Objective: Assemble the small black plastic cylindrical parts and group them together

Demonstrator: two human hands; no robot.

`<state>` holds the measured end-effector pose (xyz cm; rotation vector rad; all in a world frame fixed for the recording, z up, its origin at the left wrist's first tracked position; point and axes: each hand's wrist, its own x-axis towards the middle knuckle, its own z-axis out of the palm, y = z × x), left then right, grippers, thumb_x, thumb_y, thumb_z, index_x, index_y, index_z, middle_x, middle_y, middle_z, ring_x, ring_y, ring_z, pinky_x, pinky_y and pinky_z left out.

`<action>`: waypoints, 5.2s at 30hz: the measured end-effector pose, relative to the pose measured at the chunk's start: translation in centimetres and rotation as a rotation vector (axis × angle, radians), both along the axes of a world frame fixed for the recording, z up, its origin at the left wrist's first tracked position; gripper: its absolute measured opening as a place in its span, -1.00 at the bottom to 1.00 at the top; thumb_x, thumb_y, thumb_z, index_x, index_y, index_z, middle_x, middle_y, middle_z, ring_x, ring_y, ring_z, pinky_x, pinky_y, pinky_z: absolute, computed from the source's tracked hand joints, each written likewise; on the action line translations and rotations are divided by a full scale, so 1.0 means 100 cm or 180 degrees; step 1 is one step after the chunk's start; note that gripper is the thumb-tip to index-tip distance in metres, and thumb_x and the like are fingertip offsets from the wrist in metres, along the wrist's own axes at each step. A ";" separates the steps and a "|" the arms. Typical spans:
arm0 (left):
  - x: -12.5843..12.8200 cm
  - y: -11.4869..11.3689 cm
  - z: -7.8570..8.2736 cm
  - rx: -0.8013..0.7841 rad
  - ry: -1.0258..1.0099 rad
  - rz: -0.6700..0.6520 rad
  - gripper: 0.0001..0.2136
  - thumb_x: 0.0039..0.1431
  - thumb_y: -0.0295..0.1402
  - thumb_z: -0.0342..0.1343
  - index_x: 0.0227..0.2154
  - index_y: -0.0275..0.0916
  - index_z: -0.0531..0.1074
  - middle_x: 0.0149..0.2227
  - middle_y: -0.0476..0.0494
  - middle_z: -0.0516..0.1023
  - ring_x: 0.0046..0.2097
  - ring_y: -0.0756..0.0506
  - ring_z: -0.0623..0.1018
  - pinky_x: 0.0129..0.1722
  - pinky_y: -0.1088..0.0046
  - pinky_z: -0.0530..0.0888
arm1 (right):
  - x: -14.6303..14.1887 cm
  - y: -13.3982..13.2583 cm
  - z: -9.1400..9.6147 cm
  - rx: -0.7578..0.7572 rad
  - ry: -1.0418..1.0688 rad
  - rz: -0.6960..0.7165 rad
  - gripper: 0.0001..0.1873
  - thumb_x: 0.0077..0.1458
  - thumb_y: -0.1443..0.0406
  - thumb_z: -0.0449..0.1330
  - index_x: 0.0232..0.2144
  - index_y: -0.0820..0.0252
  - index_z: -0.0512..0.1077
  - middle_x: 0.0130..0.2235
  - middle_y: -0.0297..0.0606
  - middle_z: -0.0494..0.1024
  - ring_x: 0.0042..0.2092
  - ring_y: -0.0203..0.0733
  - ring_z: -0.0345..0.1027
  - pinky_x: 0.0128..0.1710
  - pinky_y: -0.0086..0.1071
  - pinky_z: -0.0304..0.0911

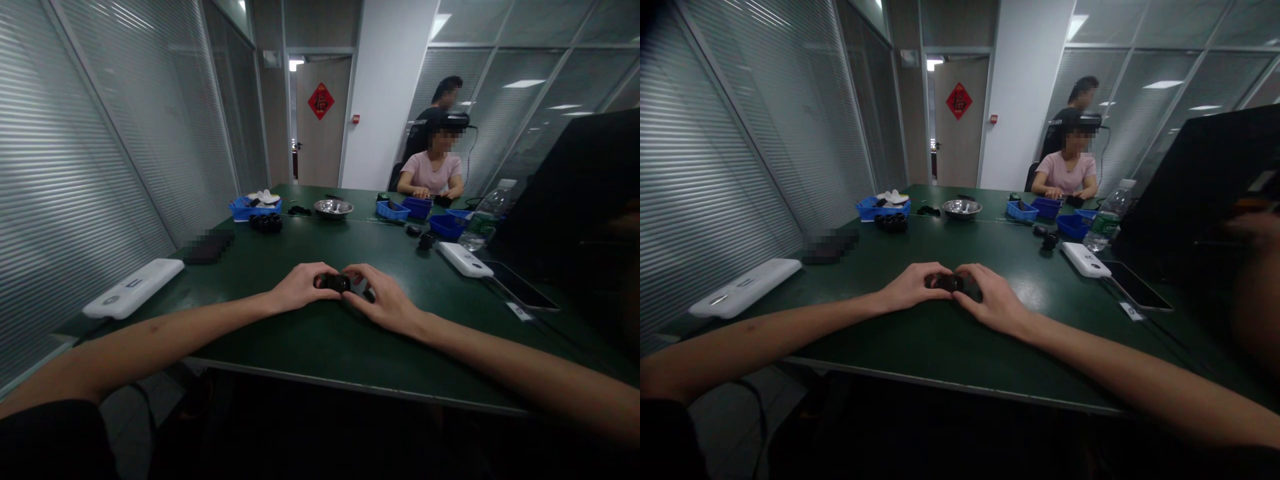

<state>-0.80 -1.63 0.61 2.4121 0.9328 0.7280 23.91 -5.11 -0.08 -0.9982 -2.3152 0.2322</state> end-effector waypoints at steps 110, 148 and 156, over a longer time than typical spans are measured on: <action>-0.001 0.002 -0.002 0.0056 -0.0086 -0.0003 -0.59 0.18 -0.08 0.32 -0.01 -0.22 0.55 -0.22 -0.07 0.53 -0.30 -0.06 0.44 -0.30 0.42 0.33 | 0.001 0.001 0.001 -0.0001 -0.0020 0.0249 -0.68 0.30 0.27 0.22 0.08 0.11 0.38 0.06 -0.10 0.50 -0.05 -0.05 0.45 -0.08 -0.14 0.44; 0.000 0.002 -0.003 0.0099 -0.0067 0.0020 -0.57 0.17 -0.07 0.33 -0.02 -0.23 0.54 -0.23 -0.07 0.52 -0.30 -0.06 0.43 -0.29 0.43 0.34 | 0.001 0.000 0.001 0.0045 -0.0065 0.0200 -0.69 0.30 0.26 0.21 0.08 0.08 0.37 0.04 -0.10 0.51 -0.05 -0.04 0.46 -0.14 -0.16 0.45; 0.000 0.000 -0.001 0.0032 -0.0018 0.0016 -0.57 0.17 -0.06 0.32 -0.02 -0.24 0.55 -0.24 -0.07 0.53 -0.29 -0.07 0.44 -0.29 0.42 0.33 | 0.001 0.001 0.000 -0.0046 -0.0135 -0.0120 -0.68 0.32 0.13 0.22 0.04 0.11 0.40 -0.09 -0.14 0.55 -0.12 -0.04 0.46 -0.16 -0.15 0.42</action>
